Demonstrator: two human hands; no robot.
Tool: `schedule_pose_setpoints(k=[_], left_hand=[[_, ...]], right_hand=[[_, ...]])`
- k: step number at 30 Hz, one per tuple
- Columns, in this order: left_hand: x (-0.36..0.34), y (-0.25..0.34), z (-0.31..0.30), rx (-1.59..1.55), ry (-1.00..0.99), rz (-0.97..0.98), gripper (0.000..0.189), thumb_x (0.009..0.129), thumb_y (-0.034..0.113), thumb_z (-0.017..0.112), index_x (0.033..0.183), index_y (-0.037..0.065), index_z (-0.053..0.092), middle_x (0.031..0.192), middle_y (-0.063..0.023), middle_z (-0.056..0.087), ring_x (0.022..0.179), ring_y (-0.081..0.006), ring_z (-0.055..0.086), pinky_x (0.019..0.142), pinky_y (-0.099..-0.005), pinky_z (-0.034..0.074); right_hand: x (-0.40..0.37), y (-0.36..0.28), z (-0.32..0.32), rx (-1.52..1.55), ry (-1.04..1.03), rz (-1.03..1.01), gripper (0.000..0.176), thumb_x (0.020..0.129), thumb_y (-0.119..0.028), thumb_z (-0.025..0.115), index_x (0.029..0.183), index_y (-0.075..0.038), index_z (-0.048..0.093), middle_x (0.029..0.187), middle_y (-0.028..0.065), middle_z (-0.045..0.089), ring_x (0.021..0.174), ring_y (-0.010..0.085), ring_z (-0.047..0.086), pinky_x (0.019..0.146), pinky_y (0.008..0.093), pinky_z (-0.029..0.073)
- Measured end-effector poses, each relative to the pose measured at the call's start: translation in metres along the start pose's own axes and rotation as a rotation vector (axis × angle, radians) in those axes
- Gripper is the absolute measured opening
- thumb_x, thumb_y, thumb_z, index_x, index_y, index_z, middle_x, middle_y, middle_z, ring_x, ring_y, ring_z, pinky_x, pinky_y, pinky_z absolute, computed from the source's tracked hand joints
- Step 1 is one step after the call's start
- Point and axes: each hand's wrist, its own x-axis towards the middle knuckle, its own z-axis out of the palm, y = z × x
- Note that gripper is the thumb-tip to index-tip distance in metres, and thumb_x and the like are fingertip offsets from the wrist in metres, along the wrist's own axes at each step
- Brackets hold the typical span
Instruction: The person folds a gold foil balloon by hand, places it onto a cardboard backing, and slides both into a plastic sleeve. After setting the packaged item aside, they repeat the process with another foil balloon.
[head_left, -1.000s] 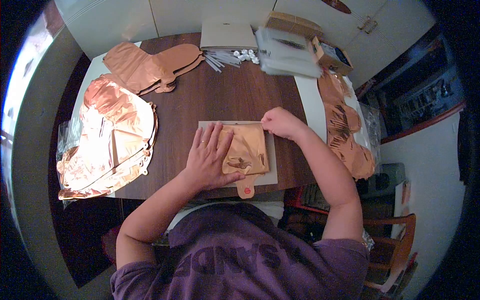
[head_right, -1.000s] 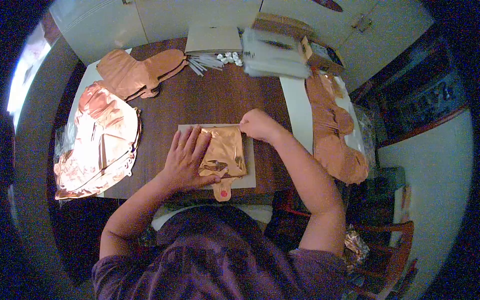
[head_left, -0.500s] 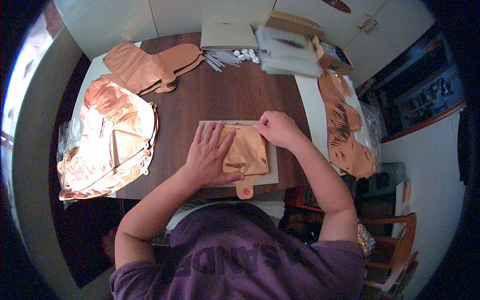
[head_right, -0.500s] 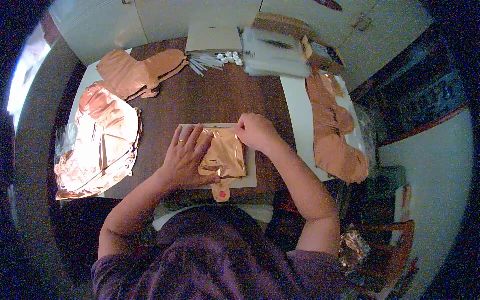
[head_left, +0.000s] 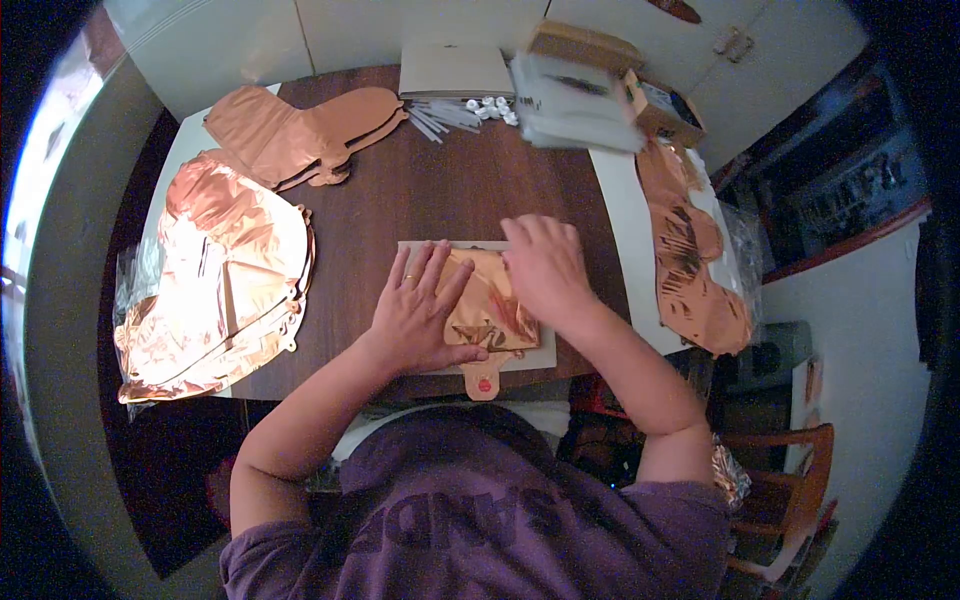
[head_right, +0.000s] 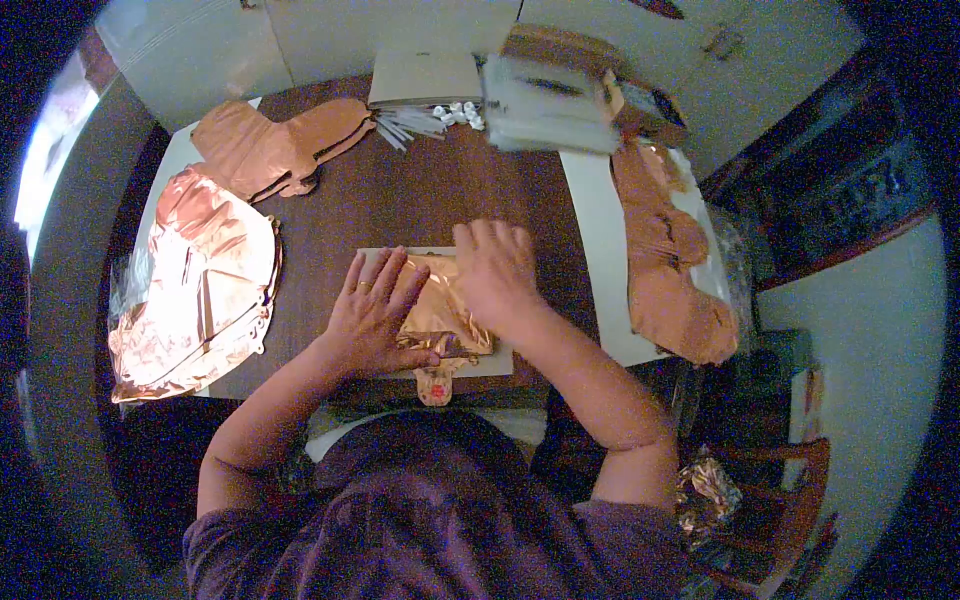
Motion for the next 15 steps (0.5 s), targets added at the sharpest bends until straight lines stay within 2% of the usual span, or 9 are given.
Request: schedule_pose_setpoints(k=[1, 4, 5, 11, 15], left_hand=[[-0.001, 0.0, 0.001, -0.006, 0.011, 0.005, 0.114, 0.069, 0.085, 0.051, 0.147, 0.004, 0.035, 0.15, -0.0302, 0.029, 0.142, -0.0442, 0.024, 0.118, -0.0563, 0.009], [-0.001, -0.002, 0.001, -0.003, 0.003, 0.009, 0.114, 0.07, 0.086, 0.049, 0.148, 0.004, 0.034, 0.15, -0.0304, 0.028, 0.142, -0.0445, 0.023, 0.117, -0.0565, 0.009], [-0.001, -0.002, 0.0, -0.004, 0.007, 0.011, 0.115, 0.069, 0.086, 0.049, 0.148, 0.003, 0.033, 0.151, -0.0305, 0.028, 0.143, -0.0447, 0.023, 0.117, -0.0565, 0.009], [-0.006, -0.005, 0.011, -0.03, 0.054, 0.026, 0.121, 0.068, 0.087, 0.05, 0.148, -0.003, 0.029, 0.151, -0.0312, 0.026, 0.143, -0.0455, 0.021, 0.116, -0.0574, 0.011], [-0.007, -0.006, 0.012, -0.029, 0.075, 0.034, 0.12, 0.07, 0.086, 0.049, 0.147, -0.004, 0.029, 0.152, -0.0317, 0.025, 0.143, -0.0457, 0.021, 0.116, -0.0581, 0.013]], right_hand=[[-0.006, -0.003, 0.008, 0.055, 0.114, -0.106, 0.045, 0.091, -0.025, 0.058, 0.128, 0.001, 0.052, 0.137, 0.0206, 0.049, 0.13, 0.0391, 0.043, 0.109, 0.0543, 0.029], [-0.021, -0.025, 0.017, 0.093, -0.012, -0.201, 0.056, 0.095, -0.031, 0.053, 0.137, 0.003, 0.042, 0.143, 0.0242, 0.041, 0.137, 0.0389, 0.035, 0.114, 0.054, 0.022], [-0.024, -0.025, 0.017, 0.108, -0.131, -0.132, 0.064, 0.097, -0.037, 0.049, 0.143, 0.004, 0.034, 0.151, 0.0255, 0.031, 0.143, 0.0381, 0.026, 0.117, 0.0534, 0.014], [-0.036, -0.013, 0.026, 0.057, -0.101, -0.002, 0.083, 0.093, -0.048, 0.051, 0.148, 0.006, 0.023, 0.156, 0.0255, 0.02, 0.147, 0.038, 0.016, 0.118, 0.0552, 0.009], [-0.039, -0.011, 0.025, 0.087, -0.108, 0.058, 0.083, 0.094, -0.05, 0.049, 0.148, 0.007, 0.023, 0.156, 0.0261, 0.019, 0.147, 0.0383, 0.015, 0.118, 0.056, 0.008]])
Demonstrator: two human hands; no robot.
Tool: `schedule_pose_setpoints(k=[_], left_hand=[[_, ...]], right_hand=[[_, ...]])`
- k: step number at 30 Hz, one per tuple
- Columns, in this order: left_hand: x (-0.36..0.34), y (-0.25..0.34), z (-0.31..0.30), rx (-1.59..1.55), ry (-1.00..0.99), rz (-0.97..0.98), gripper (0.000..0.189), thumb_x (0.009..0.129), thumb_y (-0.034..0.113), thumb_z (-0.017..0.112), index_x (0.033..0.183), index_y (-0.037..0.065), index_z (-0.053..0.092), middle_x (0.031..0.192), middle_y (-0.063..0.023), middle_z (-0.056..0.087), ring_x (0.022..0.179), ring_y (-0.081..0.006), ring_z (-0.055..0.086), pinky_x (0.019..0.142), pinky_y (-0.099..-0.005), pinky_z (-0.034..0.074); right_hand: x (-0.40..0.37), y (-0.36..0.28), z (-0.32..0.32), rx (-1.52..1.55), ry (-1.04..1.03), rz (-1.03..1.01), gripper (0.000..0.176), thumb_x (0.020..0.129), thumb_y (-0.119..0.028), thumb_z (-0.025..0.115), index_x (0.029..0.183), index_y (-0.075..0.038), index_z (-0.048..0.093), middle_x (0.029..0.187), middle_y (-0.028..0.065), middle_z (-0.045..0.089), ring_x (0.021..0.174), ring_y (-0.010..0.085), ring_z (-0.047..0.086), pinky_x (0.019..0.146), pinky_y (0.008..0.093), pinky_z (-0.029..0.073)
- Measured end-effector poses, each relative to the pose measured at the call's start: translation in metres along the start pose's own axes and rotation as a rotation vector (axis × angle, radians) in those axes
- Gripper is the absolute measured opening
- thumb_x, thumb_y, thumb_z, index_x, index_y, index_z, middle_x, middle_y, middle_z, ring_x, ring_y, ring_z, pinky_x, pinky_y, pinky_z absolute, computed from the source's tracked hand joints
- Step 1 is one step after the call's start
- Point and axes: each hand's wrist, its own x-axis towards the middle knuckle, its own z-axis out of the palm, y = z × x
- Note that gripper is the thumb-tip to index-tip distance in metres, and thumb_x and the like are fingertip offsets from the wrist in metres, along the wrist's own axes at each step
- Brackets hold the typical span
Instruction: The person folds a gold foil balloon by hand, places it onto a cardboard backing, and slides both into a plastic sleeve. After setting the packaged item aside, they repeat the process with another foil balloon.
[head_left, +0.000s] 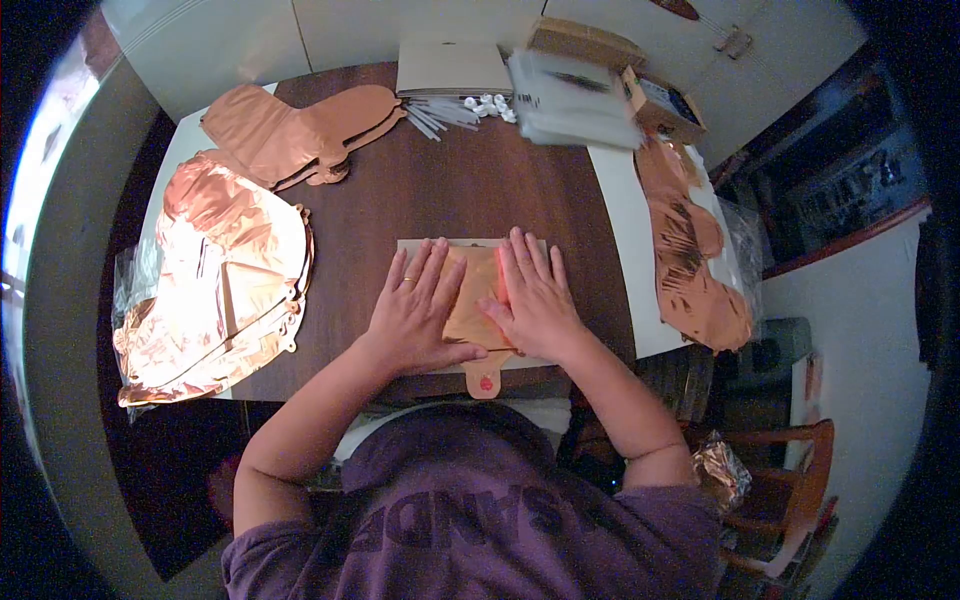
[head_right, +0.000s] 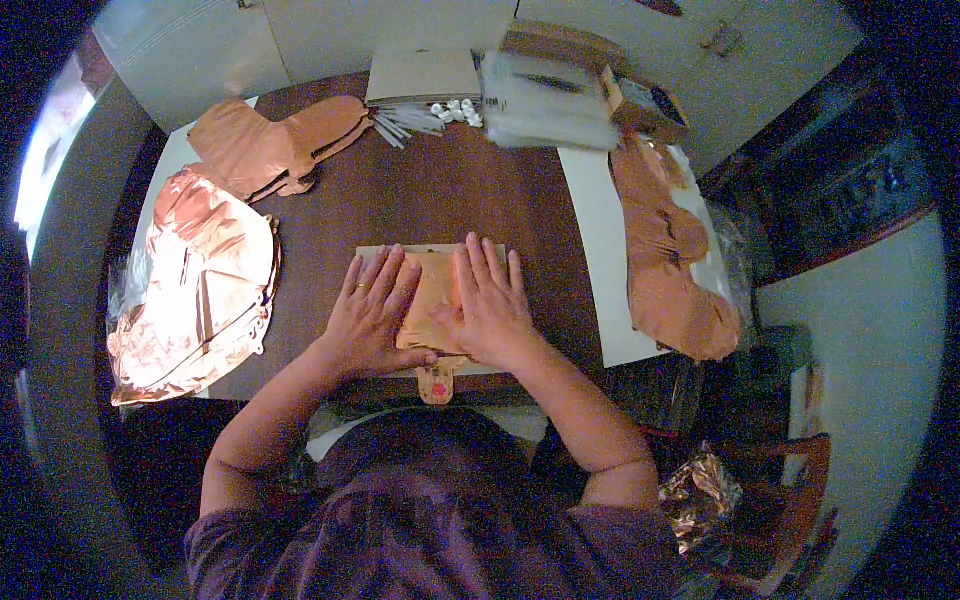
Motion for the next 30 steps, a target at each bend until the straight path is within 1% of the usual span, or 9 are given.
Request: schedule_pose_setpoints(k=[5, 8, 11, 14, 17, 22, 26, 28, 30], left_hand=[[0.0, 0.001, -0.003, 0.012, -0.028, -0.01, 0.118, 0.071, 0.086, 0.047, 0.147, -0.003, 0.03, 0.152, -0.0314, 0.025, 0.144, -0.0454, 0.02, 0.116, -0.0576, 0.014], [0.002, 0.003, -0.005, -0.002, -0.055, -0.023, 0.117, 0.071, 0.086, 0.047, 0.147, -0.003, 0.031, 0.152, -0.0309, 0.025, 0.144, -0.045, 0.02, 0.116, -0.0571, 0.013], [0.001, 0.003, -0.006, -0.004, -0.063, -0.028, 0.117, 0.071, 0.086, 0.048, 0.147, -0.002, 0.032, 0.152, -0.0305, 0.025, 0.144, -0.0447, 0.02, 0.117, -0.0568, 0.012], [0.002, 0.003, -0.006, -0.004, -0.062, -0.025, 0.118, 0.07, 0.085, 0.049, 0.147, -0.002, 0.031, 0.153, -0.0305, 0.024, 0.144, -0.0446, 0.02, 0.117, -0.0567, 0.011], [0.0, 0.001, -0.004, 0.002, -0.055, -0.023, 0.118, 0.07, 0.085, 0.051, 0.147, -0.001, 0.031, 0.153, -0.0309, 0.024, 0.144, -0.0453, 0.02, 0.116, -0.0566, 0.013], [0.001, 0.001, -0.005, -0.022, -0.064, -0.021, 0.119, 0.069, 0.084, 0.053, 0.148, -0.002, 0.029, 0.153, -0.0314, 0.022, 0.143, -0.0468, 0.019, 0.116, -0.0556, 0.017], [-0.004, -0.009, -0.016, -0.154, -0.049, 0.032, 0.118, 0.068, 0.078, 0.062, 0.148, -0.002, 0.027, 0.153, -0.0314, 0.021, 0.143, -0.0459, 0.02, 0.117, -0.0541, 0.017], [-0.008, -0.019, -0.023, -0.259, -0.076, 0.075, 0.118, 0.067, 0.073, 0.067, 0.148, -0.001, 0.026, 0.154, -0.0309, 0.02, 0.143, -0.045, 0.02, 0.117, -0.0532, 0.016], [-0.012, -0.026, -0.029, -0.298, -0.084, 0.099, 0.11, 0.068, 0.064, 0.073, 0.147, 0.001, 0.03, 0.152, -0.0288, 0.026, 0.142, -0.0443, 0.025, 0.116, -0.0551, 0.018]], right_hand=[[-0.005, 0.016, -0.011, -0.041, -0.044, 0.166, 0.08, 0.095, -0.046, 0.048, 0.147, 0.008, 0.023, 0.156, 0.0272, 0.02, 0.146, 0.0389, 0.017, 0.117, 0.0572, 0.01], [-0.01, 0.021, -0.023, -0.006, 0.114, 0.144, 0.077, 0.094, -0.043, 0.051, 0.146, 0.008, 0.025, 0.155, 0.0272, 0.022, 0.146, 0.0388, 0.019, 0.117, 0.0575, 0.011], [-0.01, 0.001, -0.031, -0.034, 0.059, -0.006, 0.074, 0.096, -0.041, 0.049, 0.147, 0.007, 0.025, 0.156, 0.0244, 0.022, 0.147, 0.0362, 0.017, 0.119, 0.0536, 0.009], [-0.01, -0.004, -0.009, -0.016, -0.057, -0.043, 0.075, 0.095, -0.043, 0.05, 0.147, 0.007, 0.027, 0.156, 0.0242, 0.023, 0.146, 0.0358, 0.019, 0.118, 0.0537, 0.009], [-0.012, -0.005, 0.0, -0.004, -0.011, -0.031, 0.079, 0.091, -0.044, 0.054, 0.145, 0.008, 0.028, 0.156, 0.0245, 0.02, 0.146, 0.037, 0.019, 0.117, 0.0566, 0.009], [-0.014, -0.001, 0.011, -0.005, 0.06, -0.045, 0.08, 0.091, -0.045, 0.054, 0.146, 0.006, 0.028, 0.156, 0.0246, 0.02, 0.146, 0.0378, 0.02, 0.117, 0.0569, 0.01], [-0.014, 0.0, 0.01, -0.013, 0.053, -0.044, 0.079, 0.091, -0.045, 0.054, 0.146, 0.005, 0.028, 0.156, 0.0252, 0.02, 0.146, 0.0382, 0.019, 0.117, 0.0575, 0.011], [-0.015, 0.001, 0.009, 0.0, 0.005, -0.033, 0.079, 0.093, -0.044, 0.052, 0.149, 0.003, 0.023, 0.158, 0.0241, 0.016, 0.147, 0.0361, 0.015, 0.118, 0.0547, 0.008], [-0.014, -0.002, 0.002, 0.037, -0.045, -0.01, 0.078, 0.094, -0.044, 0.05, 0.15, 0.002, 0.021, 0.159, 0.0233, 0.013, 0.148, 0.0349, 0.012, 0.118, 0.0535, 0.005]])
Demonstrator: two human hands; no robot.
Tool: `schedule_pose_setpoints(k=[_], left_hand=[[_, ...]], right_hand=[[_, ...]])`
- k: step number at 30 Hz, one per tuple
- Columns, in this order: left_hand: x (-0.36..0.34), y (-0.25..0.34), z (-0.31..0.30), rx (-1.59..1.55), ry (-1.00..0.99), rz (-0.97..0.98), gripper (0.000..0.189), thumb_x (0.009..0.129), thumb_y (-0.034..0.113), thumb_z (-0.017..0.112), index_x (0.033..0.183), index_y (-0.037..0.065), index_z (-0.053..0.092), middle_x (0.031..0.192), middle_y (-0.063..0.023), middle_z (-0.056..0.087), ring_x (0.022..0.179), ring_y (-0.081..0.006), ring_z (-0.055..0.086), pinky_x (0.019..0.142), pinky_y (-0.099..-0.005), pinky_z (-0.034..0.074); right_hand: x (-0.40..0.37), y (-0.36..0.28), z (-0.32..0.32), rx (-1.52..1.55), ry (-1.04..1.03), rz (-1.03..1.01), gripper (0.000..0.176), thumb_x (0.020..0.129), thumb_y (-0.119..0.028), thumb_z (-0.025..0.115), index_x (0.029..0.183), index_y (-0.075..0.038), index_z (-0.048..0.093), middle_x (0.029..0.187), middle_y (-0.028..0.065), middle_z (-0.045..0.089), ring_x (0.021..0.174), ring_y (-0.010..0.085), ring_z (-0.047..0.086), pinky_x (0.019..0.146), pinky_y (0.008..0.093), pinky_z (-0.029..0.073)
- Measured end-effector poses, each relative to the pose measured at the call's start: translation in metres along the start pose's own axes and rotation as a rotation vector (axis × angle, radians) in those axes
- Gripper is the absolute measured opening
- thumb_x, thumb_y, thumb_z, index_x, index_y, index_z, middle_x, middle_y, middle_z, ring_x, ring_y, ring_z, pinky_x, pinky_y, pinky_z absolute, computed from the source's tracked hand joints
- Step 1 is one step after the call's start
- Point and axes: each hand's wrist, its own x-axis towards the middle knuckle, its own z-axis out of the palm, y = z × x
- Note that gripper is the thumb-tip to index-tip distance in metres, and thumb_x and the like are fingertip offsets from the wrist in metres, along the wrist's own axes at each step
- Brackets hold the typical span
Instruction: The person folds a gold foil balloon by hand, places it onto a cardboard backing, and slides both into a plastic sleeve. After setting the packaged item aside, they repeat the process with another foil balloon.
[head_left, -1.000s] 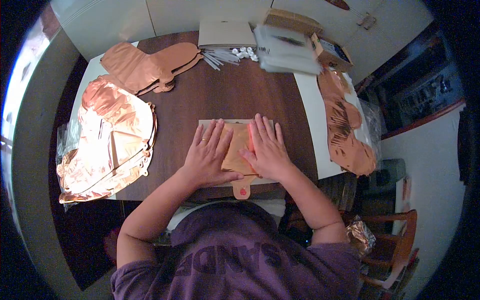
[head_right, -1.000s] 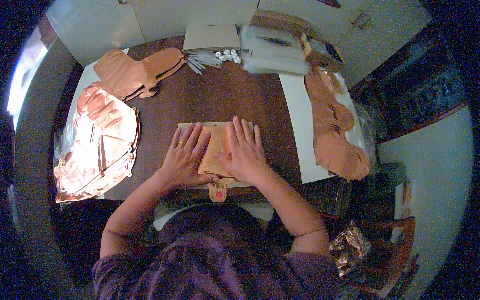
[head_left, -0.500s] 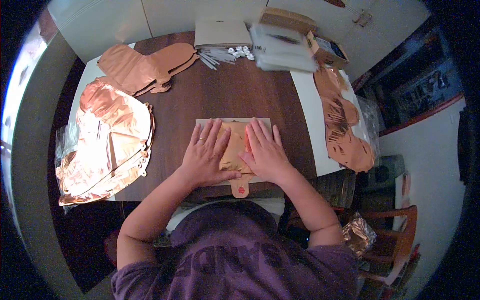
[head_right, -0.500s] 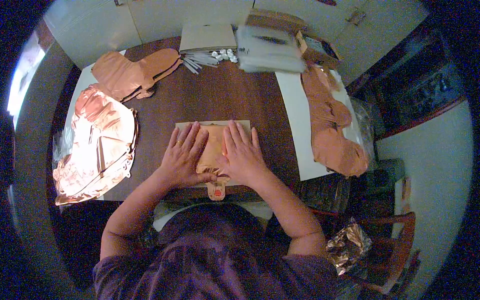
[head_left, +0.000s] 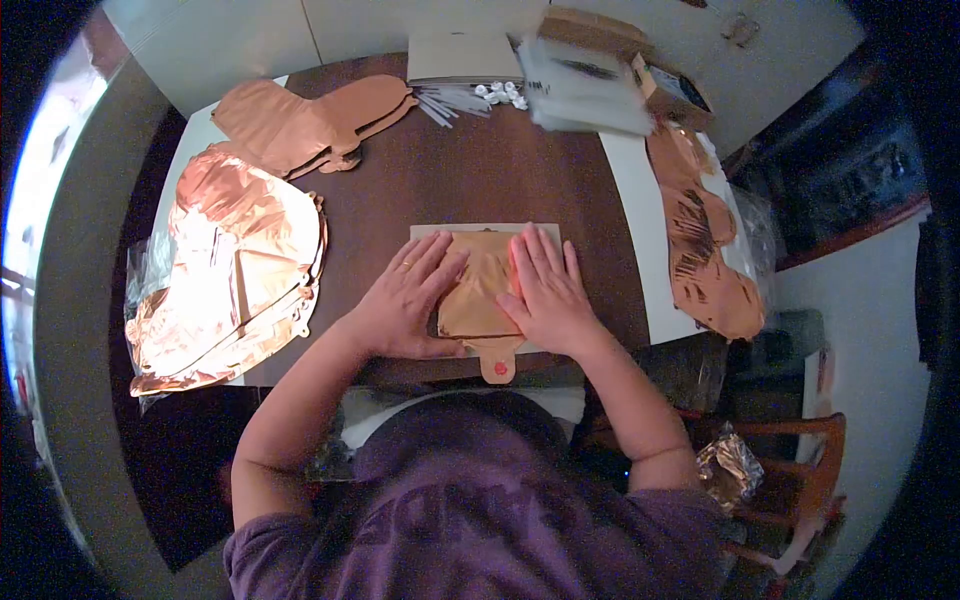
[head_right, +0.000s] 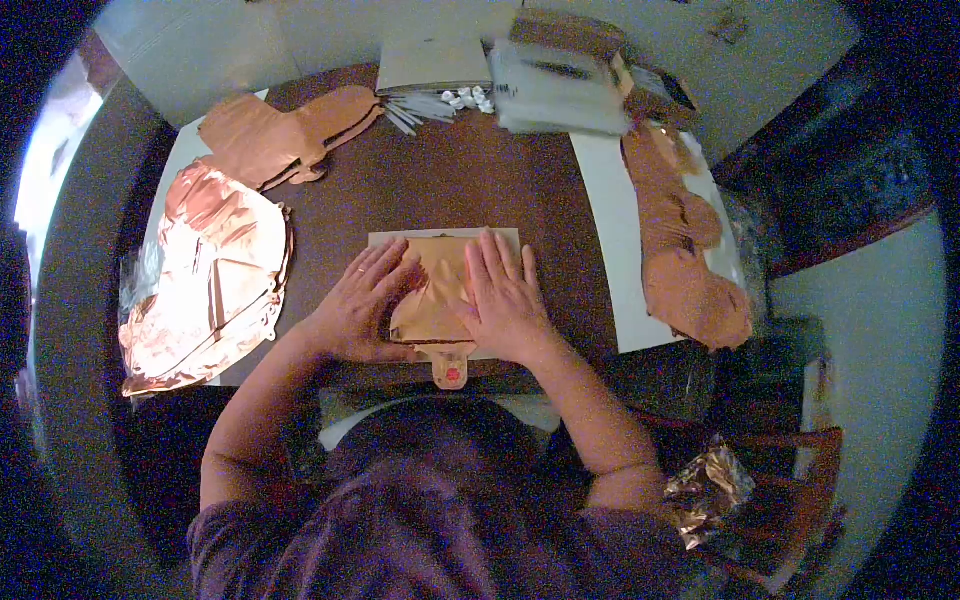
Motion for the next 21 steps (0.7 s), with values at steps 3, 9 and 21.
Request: schedule_pose_setpoints(k=[3, 9, 21], left_hand=[[-0.007, 0.001, -0.005, 0.091, 0.052, 0.144, 0.086, 0.073, 0.05, 0.076, 0.138, 0.003, 0.045, 0.141, -0.0238, 0.044, 0.133, -0.0411, 0.04, 0.112, -0.0544, 0.028], [-0.022, 0.005, 0.004, 0.27, 0.121, 0.493, 0.039, 0.08, 0.025, 0.07, 0.112, 0.004, 0.064, 0.111, -0.0136, 0.066, 0.112, -0.0333, 0.062, 0.099, -0.05, 0.047], [-0.003, -0.007, 0.004, 0.126, 0.07, 0.057, 0.076, 0.075, 0.035, 0.067, 0.139, 0.003, 0.043, 0.147, -0.0307, 0.032, 0.135, -0.0454, 0.035, 0.112, -0.0564, 0.028]], right_hand=[[0.0, 0.001, 0.002, -0.02, 0.006, -0.011, 0.078, 0.094, -0.044, 0.049, 0.15, 0.002, 0.02, 0.159, 0.0231, 0.013, 0.148, 0.0351, 0.012, 0.118, 0.0536, 0.005], [0.0, 0.0, 0.003, -0.01, 0.072, -0.04, 0.076, 0.094, -0.047, 0.048, 0.147, 0.004, 0.028, 0.156, 0.0255, 0.02, 0.146, 0.0389, 0.019, 0.116, 0.0589, 0.011], [-0.001, 0.001, -0.003, -0.012, -0.014, -0.035, 0.08, 0.093, -0.043, 0.052, 0.15, 0.003, 0.021, 0.158, 0.0239, 0.015, 0.148, 0.0357, 0.011, 0.118, 0.0545, 0.007]])
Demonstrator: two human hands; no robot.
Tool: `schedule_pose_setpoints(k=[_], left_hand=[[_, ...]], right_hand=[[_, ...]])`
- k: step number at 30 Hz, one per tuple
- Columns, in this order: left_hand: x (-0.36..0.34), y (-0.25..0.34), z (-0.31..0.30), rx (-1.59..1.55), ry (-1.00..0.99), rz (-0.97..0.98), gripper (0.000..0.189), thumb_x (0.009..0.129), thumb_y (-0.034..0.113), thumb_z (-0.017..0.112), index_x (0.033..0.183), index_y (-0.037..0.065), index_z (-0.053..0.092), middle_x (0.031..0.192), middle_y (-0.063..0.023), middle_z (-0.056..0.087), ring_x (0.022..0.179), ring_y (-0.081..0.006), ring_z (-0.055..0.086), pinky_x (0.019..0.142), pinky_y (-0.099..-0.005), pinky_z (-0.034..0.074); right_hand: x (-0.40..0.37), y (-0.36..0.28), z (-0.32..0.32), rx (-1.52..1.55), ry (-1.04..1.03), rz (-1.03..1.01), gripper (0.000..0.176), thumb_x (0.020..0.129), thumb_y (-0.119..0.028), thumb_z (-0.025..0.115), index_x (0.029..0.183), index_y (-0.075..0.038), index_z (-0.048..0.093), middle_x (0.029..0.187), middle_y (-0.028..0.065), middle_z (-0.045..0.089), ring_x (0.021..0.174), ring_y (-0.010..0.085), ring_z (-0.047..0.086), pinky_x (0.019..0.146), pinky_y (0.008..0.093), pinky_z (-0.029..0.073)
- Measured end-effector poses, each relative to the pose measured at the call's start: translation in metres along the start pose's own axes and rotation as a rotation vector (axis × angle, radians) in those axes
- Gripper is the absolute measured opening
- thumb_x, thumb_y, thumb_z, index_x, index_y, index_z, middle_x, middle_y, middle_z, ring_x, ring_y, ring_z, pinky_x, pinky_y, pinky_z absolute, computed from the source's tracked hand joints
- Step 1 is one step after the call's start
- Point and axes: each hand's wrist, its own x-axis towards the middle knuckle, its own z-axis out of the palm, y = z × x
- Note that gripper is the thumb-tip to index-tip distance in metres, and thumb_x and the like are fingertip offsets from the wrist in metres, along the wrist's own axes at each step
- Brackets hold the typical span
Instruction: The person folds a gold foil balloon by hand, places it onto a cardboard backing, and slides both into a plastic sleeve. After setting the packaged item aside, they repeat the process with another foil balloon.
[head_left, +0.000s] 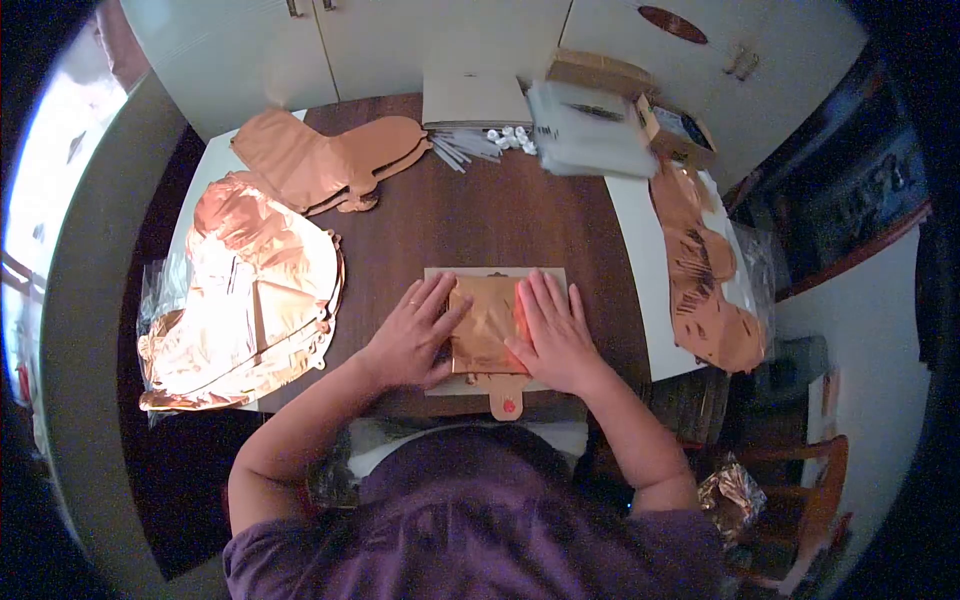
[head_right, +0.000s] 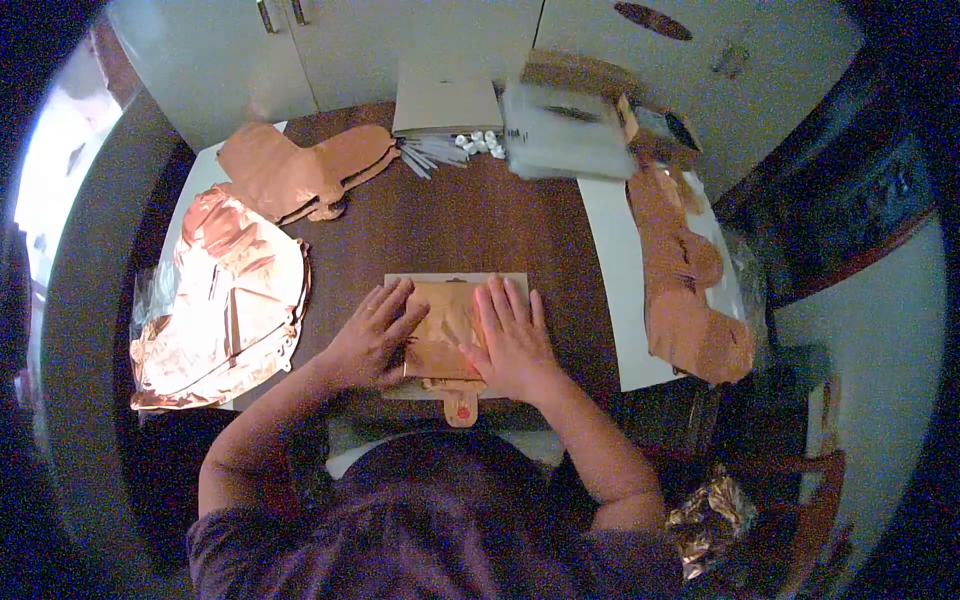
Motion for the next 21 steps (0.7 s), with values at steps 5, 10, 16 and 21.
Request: schedule_pose_setpoints(k=[5, 10, 16, 21], left_hand=[[0.013, 0.0, -0.031, -0.321, -0.095, -0.179, 0.081, 0.072, 0.024, 0.069, 0.143, 0.002, 0.038, 0.146, -0.0301, 0.035, 0.134, -0.0461, 0.037, 0.114, -0.049, 0.03], [0.039, -0.042, -0.034, -0.564, -0.094, -0.355, 0.048, 0.077, 0.005, 0.063, 0.124, -0.002, 0.058, 0.115, -0.0233, 0.064, 0.11, -0.0368, 0.061, 0.096, -0.0413, 0.048], [0.05, -0.041, -0.029, -0.487, -0.12, -0.379, 0.035, 0.084, 0.009, 0.065, 0.118, 0.002, 0.064, 0.099, -0.0161, 0.069, 0.089, -0.0261, 0.068, 0.082, -0.0367, 0.053], [0.049, -0.039, -0.016, -0.654, -0.108, -0.621, 0.032, 0.087, 0.011, 0.066, 0.116, -0.002, 0.061, 0.096, -0.0145, 0.069, 0.086, -0.0202, 0.067, 0.077, -0.0348, 0.055]], right_hand=[[0.006, 0.007, -0.01, 0.133, -0.05, 0.016, 0.075, 0.095, -0.042, 0.051, 0.15, 0.001, 0.023, 0.158, 0.0213, 0.018, 0.148, 0.0352, 0.015, 0.118, 0.0549, 0.006], [0.007, 0.003, -0.006, 0.105, -0.042, 0.03, 0.072, 0.096, -0.037, 0.049, 0.151, 0.0, 0.021, 0.159, 0.0199, 0.017, 0.148, 0.0341, 0.014, 0.119, 0.0532, 0.006], [0.005, 0.008, 0.005, 0.119, 0.063, -0.02, 0.071, 0.096, -0.041, 0.048, 0.148, 0.003, 0.026, 0.157, 0.0217, 0.021, 0.147, 0.0368, 0.018, 0.117, 0.0576, 0.007], [0.003, 0.001, 0.005, 0.087, 0.046, 0.008, 0.072, 0.096, -0.04, 0.049, 0.148, 0.003, 0.026, 0.157, 0.0227, 0.02, 0.147, 0.0374, 0.017, 0.117, 0.0577, 0.007]])
